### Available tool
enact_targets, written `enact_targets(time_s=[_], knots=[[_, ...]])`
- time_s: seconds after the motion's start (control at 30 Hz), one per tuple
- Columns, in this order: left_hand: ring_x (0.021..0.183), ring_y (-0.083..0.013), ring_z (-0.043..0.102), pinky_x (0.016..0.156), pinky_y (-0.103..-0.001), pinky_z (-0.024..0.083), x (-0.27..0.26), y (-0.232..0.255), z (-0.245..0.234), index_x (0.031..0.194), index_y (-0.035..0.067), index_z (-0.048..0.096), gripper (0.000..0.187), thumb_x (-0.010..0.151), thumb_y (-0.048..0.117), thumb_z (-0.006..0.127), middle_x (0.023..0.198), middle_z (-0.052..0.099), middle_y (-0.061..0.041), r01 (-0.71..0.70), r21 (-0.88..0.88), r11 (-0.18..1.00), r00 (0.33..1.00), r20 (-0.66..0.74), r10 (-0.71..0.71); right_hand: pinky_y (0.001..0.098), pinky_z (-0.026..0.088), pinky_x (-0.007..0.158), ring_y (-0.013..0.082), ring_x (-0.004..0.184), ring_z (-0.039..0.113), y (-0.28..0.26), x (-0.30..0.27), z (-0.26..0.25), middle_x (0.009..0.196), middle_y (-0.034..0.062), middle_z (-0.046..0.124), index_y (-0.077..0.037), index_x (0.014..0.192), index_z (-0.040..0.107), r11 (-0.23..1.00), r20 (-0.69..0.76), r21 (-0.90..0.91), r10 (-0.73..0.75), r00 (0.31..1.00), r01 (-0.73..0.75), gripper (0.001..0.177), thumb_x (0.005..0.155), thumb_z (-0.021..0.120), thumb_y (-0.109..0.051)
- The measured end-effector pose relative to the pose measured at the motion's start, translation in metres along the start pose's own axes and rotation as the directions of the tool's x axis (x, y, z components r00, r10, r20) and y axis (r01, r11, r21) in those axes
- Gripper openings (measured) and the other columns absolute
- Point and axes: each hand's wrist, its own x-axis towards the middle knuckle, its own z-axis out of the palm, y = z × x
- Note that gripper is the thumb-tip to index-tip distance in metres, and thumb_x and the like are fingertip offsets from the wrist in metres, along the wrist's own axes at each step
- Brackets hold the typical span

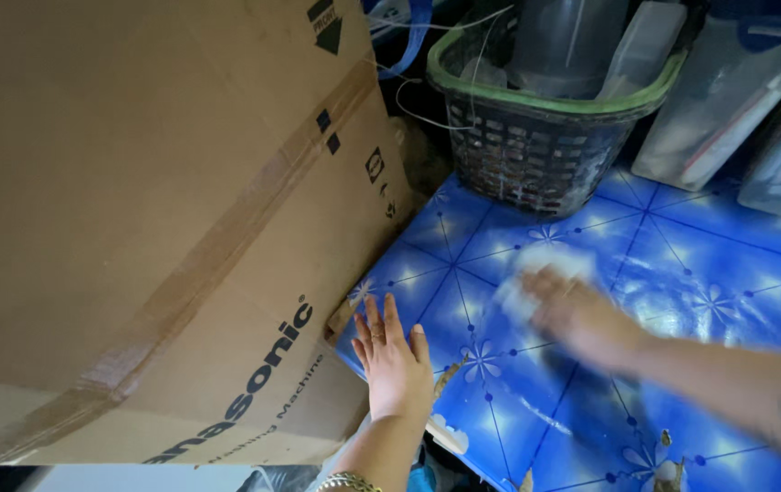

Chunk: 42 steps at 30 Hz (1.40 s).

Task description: The person wipes a blue patterned table surface using a white wipe. They move items such as a colorful mesh bag and a cardboard box aside to access different areas of the table, then continue wiping the surface.

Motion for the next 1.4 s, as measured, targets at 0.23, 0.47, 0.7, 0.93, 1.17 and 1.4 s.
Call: enact_targets(time_s=[0.23, 0.47, 0.7, 0.93, 1.17, 1.4], knots=[[0.152, -0.0428, 0.015, 0.12, -0.056, 0.014, 0.0, -0.014, -0.009, 0.156, 0.012, 0.029, 0.061, 0.101, 0.031, 0.046, 0.166, 0.02, -0.019, -0.024, -0.007, 1.0, 0.989, -0.144, 0.023, 0.0458, 0.029, 0.123, 0.0394, 0.154, 0.024, -0.033, 0.05, -0.012, 0.167, 0.0187, 0.022, -0.011, 0.154, 0.035, 0.968, -0.046, -0.012, 0.249, 0.967, -0.25, 0.063, 0.104, 0.043, -0.047], [0.153, -0.0434, 0.015, 0.122, -0.056, 0.015, 0.021, -0.02, -0.03, 0.158, 0.011, 0.029, 0.059, 0.104, 0.029, 0.044, 0.166, 0.02, -0.02, -0.033, -0.085, 0.996, 0.986, -0.169, 0.018, 0.0467, 0.008, 0.121, 0.0339, 0.156, 0.011, -0.119, 0.048, -0.033, 0.169, 0.0115, 0.016, -0.01, 0.16, 0.023, 0.791, -0.061, 0.487, -0.391, 0.918, 0.369, 0.065, 0.107, 0.046, -0.04], [0.153, -0.0424, 0.017, 0.122, -0.057, 0.014, 0.01, -0.008, -0.04, 0.156, 0.012, 0.035, 0.057, 0.104, 0.034, 0.045, 0.166, 0.022, -0.018, -0.089, -0.039, 0.995, 0.983, -0.166, 0.081, 0.0481, 0.025, 0.12, 0.0369, 0.147, 0.035, 0.014, 0.15, -0.018, 0.159, 0.0195, 0.037, -0.012, 0.156, 0.033, 0.929, -0.158, 0.37, 0.049, 0.986, 0.014, 0.063, 0.104, 0.043, -0.045], [0.152, -0.0461, 0.017, 0.121, -0.058, 0.014, 0.008, 0.005, -0.039, 0.156, 0.011, 0.037, 0.058, 0.104, 0.034, 0.046, 0.167, 0.021, -0.02, -0.178, 0.018, 0.984, 0.974, -0.141, 0.179, 0.0527, 0.026, 0.118, 0.0449, 0.146, 0.032, -0.117, 0.13, 0.003, 0.153, 0.0303, 0.038, 0.002, 0.142, 0.048, 0.935, -0.242, 0.125, -0.296, 0.924, 0.332, 0.057, 0.094, 0.053, -0.028], [0.152, -0.0469, 0.017, 0.122, -0.059, 0.014, 0.016, 0.009, -0.041, 0.154, 0.011, 0.042, 0.055, 0.105, 0.035, 0.046, 0.167, 0.022, -0.021, -0.201, 0.025, 0.979, 0.972, -0.123, 0.202, 0.0443, 0.029, 0.123, 0.0318, 0.148, 0.039, -0.048, 0.174, 0.033, 0.16, 0.018, 0.042, -0.008, 0.153, 0.041, 0.877, -0.287, 0.183, -0.386, 0.877, 0.445, 0.057, 0.099, 0.045, -0.027], [0.153, -0.0465, 0.017, 0.122, -0.059, 0.014, 0.001, 0.014, -0.049, 0.153, 0.009, 0.042, 0.055, 0.104, 0.034, 0.047, 0.167, 0.023, -0.021, -0.196, 0.032, 0.98, 0.974, -0.113, 0.198, 0.0557, 0.027, 0.115, 0.0421, 0.144, 0.032, 0.018, 0.246, 0.036, 0.157, 0.0216, 0.035, -0.009, 0.146, 0.044, 0.979, -0.197, 0.167, -0.084, 0.977, 0.118, 0.056, 0.095, 0.048, -0.033]])
